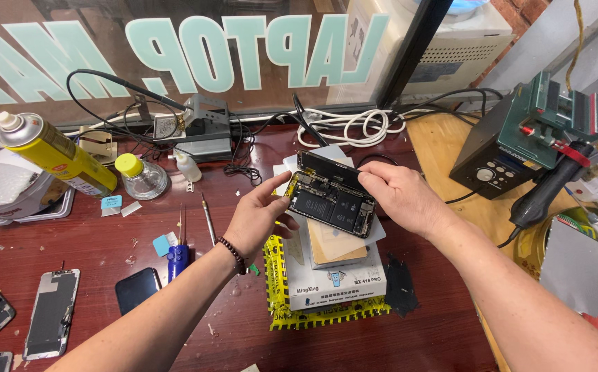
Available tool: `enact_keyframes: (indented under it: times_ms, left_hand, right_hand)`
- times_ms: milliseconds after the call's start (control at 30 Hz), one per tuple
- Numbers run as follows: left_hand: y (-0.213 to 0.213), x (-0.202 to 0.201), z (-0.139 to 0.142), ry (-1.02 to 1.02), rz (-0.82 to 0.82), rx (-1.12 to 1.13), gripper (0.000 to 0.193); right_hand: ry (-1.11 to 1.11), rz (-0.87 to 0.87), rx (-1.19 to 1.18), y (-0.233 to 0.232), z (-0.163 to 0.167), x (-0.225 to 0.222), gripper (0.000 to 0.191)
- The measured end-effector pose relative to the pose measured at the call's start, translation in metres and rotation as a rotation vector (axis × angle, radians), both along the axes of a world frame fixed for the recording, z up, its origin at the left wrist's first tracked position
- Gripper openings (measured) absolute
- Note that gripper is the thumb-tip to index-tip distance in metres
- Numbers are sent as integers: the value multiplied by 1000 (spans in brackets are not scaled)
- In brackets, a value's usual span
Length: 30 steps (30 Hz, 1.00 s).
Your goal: The person reassembles a smartphone by aligning the screen assembly onto the body and pressing it into place. They power the phone on, tap through its settings menu, wipe the screen with a tissue, then wrap the phone in bubble wrap.
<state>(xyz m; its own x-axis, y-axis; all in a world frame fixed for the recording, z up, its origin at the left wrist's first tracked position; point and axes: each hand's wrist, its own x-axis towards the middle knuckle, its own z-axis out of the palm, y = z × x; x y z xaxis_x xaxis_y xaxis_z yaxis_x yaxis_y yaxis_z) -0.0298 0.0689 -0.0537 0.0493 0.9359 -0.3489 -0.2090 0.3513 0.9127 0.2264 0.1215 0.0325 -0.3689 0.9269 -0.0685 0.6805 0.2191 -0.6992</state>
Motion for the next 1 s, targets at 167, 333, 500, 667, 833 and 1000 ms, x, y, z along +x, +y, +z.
enact_keyframes:
  times_ms: [167,333,500,667,833,1000]
  left_hand:
    - [1,0,2,3,-25,2,56]
    - [-14,5,8,8,-16,-10,61]
    - [-35,17,16,74,46,-137,70]
    - [-3,1,22,678,111,470,74]
    - [47,-9,20,399,-210,420,41]
    - [58,-13,17,398,-314,426,30]
  right_hand:
    - [11,10,-5,2,-2,2,33]
    - [51,31,17,3,1,4,33]
    - [41,-73,-27,-2,4,0,32]
    - [43,-71,-38,-3,3,0,34]
    - [98,-50,6,-5,0,-1,36]
    - [202,-280,442,-24,11,19,29]
